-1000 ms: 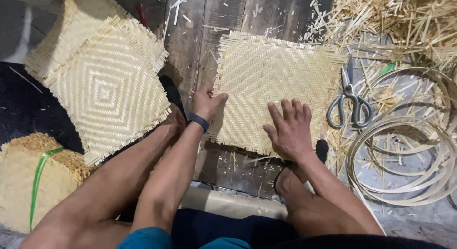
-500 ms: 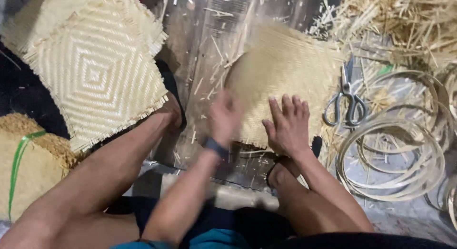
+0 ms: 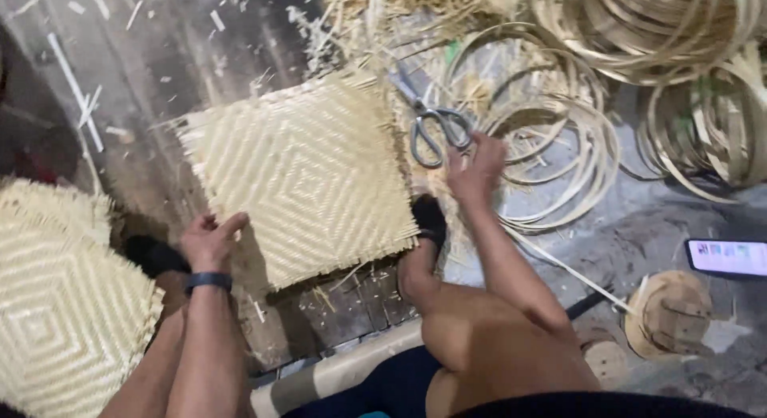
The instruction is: The recorder is assembling and trimming woven bamboo lids for baskets or containers, fitting woven mats into bamboo hoops and trimming the excess.
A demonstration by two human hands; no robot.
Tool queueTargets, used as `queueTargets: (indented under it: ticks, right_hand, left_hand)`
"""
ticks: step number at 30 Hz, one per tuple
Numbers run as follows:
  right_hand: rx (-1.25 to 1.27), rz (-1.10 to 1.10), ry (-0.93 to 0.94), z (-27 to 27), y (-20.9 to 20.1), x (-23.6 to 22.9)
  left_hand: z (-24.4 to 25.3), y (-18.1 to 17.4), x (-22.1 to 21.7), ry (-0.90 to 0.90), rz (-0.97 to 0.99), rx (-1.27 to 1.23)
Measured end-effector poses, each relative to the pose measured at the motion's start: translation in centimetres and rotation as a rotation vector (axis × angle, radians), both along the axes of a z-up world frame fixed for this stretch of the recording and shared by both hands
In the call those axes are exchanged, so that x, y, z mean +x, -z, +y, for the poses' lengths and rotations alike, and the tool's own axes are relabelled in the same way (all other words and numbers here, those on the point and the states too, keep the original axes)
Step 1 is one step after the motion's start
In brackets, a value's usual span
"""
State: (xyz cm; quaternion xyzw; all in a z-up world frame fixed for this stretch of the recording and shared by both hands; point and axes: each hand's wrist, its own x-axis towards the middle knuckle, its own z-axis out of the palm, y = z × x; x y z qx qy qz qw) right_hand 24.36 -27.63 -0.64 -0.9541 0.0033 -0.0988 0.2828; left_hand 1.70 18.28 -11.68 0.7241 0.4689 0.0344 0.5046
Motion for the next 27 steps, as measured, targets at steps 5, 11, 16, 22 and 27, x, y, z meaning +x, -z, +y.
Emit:
queueTargets:
  ticks: [5,11,16,22,27]
  right_hand:
    - [-0.298,0.447,-0.106,-12.2,4.7,-4.2]
    - [-0.208,0.445,-0.047,-15.9,2.5,-7.9]
    - [0.134,0.358,0.013,-19.7,-4.8,-6.9]
    - [-0.243,0.014,-0.01,-18.8,-20.5,-2.2]
    - [-0.285,-0.049,-1.025,-6.1,-30.4,-2.7]
  left_hand:
    - [2.1,3.0,0.1,0.047,0.078,0.074]
    - [-1.4,-5.6,1.5,0.092,0.098,0.322]
    - [-1.9,-10.3,2.8,0.098,0.03,0.637]
    - [-5.7,-21.9,9.1,0.099,-0.435,0.625]
    - [-10.6,-27.9,16.2,0.215,-0.47,-0.781]
